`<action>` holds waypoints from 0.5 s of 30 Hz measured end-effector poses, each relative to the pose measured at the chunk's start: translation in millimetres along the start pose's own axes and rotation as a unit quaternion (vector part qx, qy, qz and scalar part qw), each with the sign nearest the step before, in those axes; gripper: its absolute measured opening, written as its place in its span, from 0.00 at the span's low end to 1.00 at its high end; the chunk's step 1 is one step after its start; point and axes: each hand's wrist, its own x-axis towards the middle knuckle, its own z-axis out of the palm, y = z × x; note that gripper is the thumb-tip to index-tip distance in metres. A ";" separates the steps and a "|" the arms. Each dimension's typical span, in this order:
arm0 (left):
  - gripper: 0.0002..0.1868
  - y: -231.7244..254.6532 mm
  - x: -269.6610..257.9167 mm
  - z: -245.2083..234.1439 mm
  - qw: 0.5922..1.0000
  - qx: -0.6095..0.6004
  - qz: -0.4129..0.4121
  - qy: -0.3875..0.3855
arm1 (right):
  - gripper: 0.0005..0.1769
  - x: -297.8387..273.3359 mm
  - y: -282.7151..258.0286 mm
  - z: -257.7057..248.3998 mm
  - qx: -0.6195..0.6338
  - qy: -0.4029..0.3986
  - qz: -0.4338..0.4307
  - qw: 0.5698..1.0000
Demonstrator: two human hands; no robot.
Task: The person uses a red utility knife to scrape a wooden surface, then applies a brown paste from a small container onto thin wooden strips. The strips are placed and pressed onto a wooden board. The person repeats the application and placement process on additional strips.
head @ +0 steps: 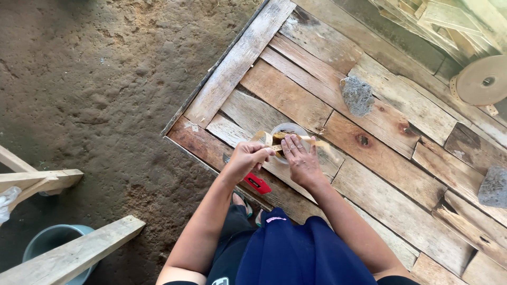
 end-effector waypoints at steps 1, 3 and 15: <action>0.10 9.0 -5.3 -3.1 1.000 0.000 -0.001 0.001 | 0.50 -0.1 -0.7 0.1 0.001 -0.001 -0.001 1.000; 0.08 28.5 -14.2 -8.8 0.997 -0.073 0.039 0.006 | 0.51 1.6 -0.2 -0.5 -0.006 -0.009 0.003 1.000; 0.09 102.2 -77.0 -53.0 0.942 -0.219 0.253 0.023 | 0.51 2.1 -1.5 1.3 -0.022 -0.032 0.010 0.999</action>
